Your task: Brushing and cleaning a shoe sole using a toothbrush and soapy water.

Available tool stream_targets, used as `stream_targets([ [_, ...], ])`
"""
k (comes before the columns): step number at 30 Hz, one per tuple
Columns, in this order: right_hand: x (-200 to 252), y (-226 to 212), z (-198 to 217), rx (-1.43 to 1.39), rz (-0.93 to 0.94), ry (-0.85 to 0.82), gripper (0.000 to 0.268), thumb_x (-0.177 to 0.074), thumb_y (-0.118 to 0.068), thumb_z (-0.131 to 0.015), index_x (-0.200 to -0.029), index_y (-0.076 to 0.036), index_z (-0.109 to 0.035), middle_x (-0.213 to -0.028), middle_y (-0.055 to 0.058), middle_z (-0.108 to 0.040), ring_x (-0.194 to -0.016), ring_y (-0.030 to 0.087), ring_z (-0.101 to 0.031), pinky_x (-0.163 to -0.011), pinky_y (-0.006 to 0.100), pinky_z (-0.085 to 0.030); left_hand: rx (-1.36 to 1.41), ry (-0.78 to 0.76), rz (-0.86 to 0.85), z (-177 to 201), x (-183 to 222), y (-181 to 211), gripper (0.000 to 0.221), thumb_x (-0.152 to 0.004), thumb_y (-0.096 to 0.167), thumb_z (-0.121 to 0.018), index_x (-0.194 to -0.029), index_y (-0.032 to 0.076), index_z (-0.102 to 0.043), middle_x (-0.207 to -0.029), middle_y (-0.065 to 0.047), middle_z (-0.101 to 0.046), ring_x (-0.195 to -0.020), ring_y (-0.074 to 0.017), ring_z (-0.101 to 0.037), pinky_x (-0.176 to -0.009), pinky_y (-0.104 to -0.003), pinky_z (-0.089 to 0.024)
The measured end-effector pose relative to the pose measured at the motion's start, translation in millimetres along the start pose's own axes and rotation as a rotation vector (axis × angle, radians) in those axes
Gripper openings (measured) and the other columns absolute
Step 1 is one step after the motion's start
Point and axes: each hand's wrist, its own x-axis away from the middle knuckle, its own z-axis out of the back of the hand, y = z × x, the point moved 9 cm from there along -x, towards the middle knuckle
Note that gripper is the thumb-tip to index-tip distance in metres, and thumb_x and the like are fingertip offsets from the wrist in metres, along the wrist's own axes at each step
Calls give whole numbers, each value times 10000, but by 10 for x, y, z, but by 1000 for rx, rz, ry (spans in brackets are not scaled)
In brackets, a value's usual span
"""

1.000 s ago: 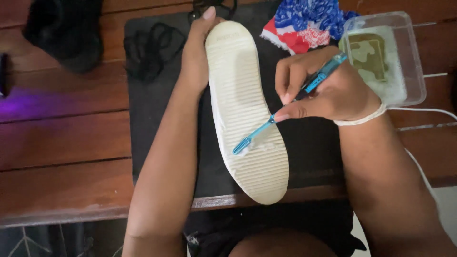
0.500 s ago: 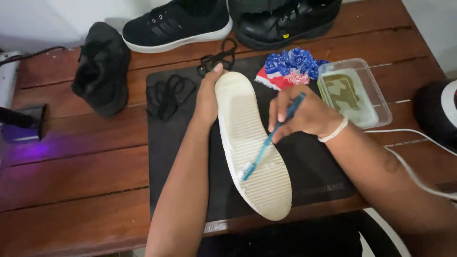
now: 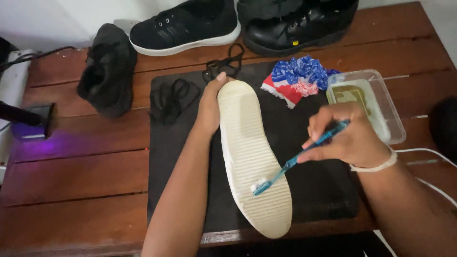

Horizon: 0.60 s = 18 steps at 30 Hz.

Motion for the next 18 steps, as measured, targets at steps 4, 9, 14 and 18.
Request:
stream_targets([
  [4, 26, 169, 164, 188, 1, 6, 446, -407, 61, -989, -587, -5, -586, -518, 81, -604, -448, 66, -557, -389, 217, -426, 23, 2, 0, 79, -100, -91, 426, -897, 502, -657, -941, 97, -783, -773, -95, -699, -750, -194, -664, -770, -339, -581],
  [9, -20, 47, 70, 519, 72, -167, 382, -467, -202, -979, -631, -129, -642, -595, -13, -644, -532, 77, -560, -485, 189, -450, -93, -177, -157, -264, 252, 375, 472, -1005, 389, -436, -643, 138, -604, -631, 26, -567, -614, -94, -510, -653, -289, -412],
  [14, -20, 128, -124, 828, 207, -238, 307, -607, -182, -975, -685, -114, -686, -775, -29, -762, -681, 97, -730, -631, 259, -523, -149, -172, -185, -263, 243, 419, 485, -1014, 385, -409, -713, 109, -672, -706, 4, -630, -694, -105, -561, -715, -299, -444],
  [18, 92, 387, -357, 1020, 303, -181, 205, -710, -20, -812, -799, -182, -723, -756, -19, -744, -766, 217, -722, -837, 376, -510, 19, -99, -14, 94, -210, -186, 440, -935, 500, -616, -954, 95, -787, -767, -115, -723, -730, -187, -697, -745, -338, -614],
])
